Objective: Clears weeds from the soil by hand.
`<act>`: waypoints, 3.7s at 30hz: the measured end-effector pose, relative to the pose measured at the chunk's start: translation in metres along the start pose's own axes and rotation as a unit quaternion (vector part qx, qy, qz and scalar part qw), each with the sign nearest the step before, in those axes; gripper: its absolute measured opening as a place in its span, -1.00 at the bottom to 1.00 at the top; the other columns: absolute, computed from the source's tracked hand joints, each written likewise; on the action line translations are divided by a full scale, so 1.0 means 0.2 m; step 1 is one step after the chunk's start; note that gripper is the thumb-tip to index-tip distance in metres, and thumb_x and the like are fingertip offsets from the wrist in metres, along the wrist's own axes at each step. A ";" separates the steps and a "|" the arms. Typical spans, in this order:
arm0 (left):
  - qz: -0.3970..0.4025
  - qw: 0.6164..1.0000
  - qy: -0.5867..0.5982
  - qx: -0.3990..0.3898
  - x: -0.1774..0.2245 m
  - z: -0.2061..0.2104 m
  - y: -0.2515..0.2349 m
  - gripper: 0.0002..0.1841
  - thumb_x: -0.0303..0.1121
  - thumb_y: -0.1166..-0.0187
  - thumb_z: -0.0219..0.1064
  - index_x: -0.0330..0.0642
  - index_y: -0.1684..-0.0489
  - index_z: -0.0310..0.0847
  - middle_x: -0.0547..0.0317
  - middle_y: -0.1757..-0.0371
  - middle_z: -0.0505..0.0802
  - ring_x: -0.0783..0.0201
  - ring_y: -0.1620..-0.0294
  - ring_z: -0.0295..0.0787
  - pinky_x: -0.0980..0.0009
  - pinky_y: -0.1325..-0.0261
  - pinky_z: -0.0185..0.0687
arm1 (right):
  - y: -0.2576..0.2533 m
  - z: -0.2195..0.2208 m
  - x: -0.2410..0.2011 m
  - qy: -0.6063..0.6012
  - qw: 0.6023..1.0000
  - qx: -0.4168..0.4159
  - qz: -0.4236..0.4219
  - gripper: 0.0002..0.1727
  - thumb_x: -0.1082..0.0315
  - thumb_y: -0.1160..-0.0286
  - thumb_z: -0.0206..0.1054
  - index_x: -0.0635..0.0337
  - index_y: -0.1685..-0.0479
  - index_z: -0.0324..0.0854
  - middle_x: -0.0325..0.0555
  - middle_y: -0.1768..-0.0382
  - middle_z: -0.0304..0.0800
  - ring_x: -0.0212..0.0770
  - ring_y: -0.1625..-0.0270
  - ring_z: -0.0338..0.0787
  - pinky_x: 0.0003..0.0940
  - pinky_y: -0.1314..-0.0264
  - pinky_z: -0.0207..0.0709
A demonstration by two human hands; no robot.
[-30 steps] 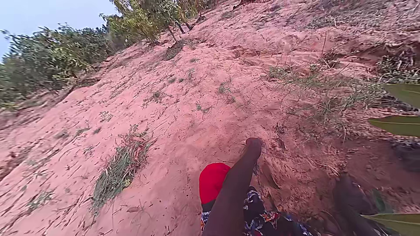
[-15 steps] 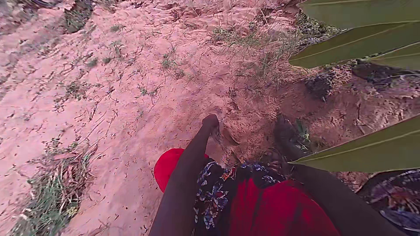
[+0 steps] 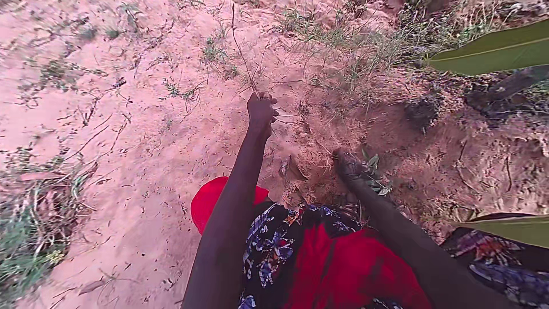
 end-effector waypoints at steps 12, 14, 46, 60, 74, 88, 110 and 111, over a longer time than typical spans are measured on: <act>-0.010 0.939 0.320 0.123 -0.16 -0.23 -0.23 -0.78 -0.32 -0.89 -0.01 -0.10 -0.26 0.50 0.26 0.28 0.53 0.44 0.56 0.44 0.60 0.53 0.41 | -0.43 0.11 -0.65 0.091 0.949 -0.159 -0.255 -0.51 0.62 -0.66 0.09 0.32 -0.56 0.52 0.35 -0.52 0.60 0.42 -0.23 0.81 0.32 -0.16 0.64; -0.024 0.939 0.325 0.112 -0.19 -0.21 -0.25 -0.82 -0.31 -0.88 0.02 -0.07 -0.18 0.51 0.29 0.33 0.55 0.45 0.58 0.46 0.60 0.55 0.42 | -0.56 0.18 -0.69 0.141 0.950 -0.189 -0.203 -0.57 0.54 -0.76 0.05 0.36 -0.55 0.44 0.41 -0.41 0.62 0.45 -0.20 0.79 0.33 -0.14 0.62; -0.054 0.937 0.341 0.058 -0.25 -0.11 -0.23 -0.88 -0.26 -0.85 0.09 0.04 0.12 0.46 0.41 0.56 0.50 0.51 0.69 0.44 0.62 0.58 0.49 | -0.06 -0.19 -0.21 0.222 0.933 -0.282 -0.037 -0.59 0.52 -0.72 0.01 0.39 -0.47 0.49 0.37 -0.19 0.76 0.35 -0.56 0.51 0.22 -0.68 0.13; -0.089 0.933 0.348 0.008 -0.30 -0.07 -0.29 -0.77 -0.22 -0.88 -0.04 0.04 0.15 0.51 0.42 0.57 0.57 0.52 0.67 0.51 0.62 0.57 0.52 | -0.56 -0.11 -0.14 0.272 0.931 -0.239 -0.046 -0.52 0.59 -0.69 0.10 0.35 -0.59 0.42 0.35 -0.39 0.65 0.38 -0.41 0.67 0.30 -0.35 0.50; -0.103 0.934 0.342 0.020 -0.30 -0.09 -0.30 -0.76 -0.20 -0.89 -0.05 0.00 0.09 0.52 0.39 0.54 0.57 0.49 0.64 0.50 0.61 0.55 0.49 | -0.71 -0.43 -0.41 0.229 0.926 -0.253 0.159 -0.56 0.53 -0.75 0.10 0.61 -0.53 0.37 0.51 -0.59 0.40 0.38 -0.67 0.42 0.28 -0.63 0.29; -0.096 0.938 0.331 0.018 -0.31 -0.08 -0.27 -0.78 -0.23 -0.89 -0.02 -0.03 0.02 0.53 0.38 0.53 0.56 0.48 0.66 0.48 0.61 0.56 0.48 | -0.54 -0.42 -0.41 0.147 0.944 -0.243 0.166 -0.52 0.50 -0.72 0.18 0.56 -0.56 0.35 0.48 -0.58 0.43 0.37 -0.67 0.43 0.26 -0.66 0.28; -0.097 0.940 0.326 0.034 -0.29 -0.05 -0.21 -0.94 -0.29 -0.80 0.14 0.00 0.05 0.47 0.34 0.48 0.53 0.47 0.66 0.45 0.60 0.59 0.47 | -0.15 -0.59 0.33 0.170 0.951 0.055 0.254 -0.19 0.43 -0.61 0.21 0.27 -0.89 -0.01 0.64 -0.79 -0.10 0.66 -0.79 0.00 0.60 -0.64 0.01; -0.098 0.940 0.325 0.029 -0.29 -0.04 -0.21 -0.94 -0.28 -0.81 0.14 0.01 0.05 0.47 0.34 0.48 0.53 0.47 0.66 0.45 0.60 0.59 0.48 | -0.16 -0.62 0.33 0.174 0.948 0.096 0.248 -0.04 0.50 -0.50 0.25 0.14 -0.95 -0.16 0.52 -0.87 -0.30 0.59 -0.85 -0.14 0.61 -0.66 -0.10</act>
Point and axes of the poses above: each hand's wrist, its own y-axis away from the middle knuckle, its own z-axis out of the palm, x = y × z, the point moved 6 cm from there along -y, towards the middle knuckle
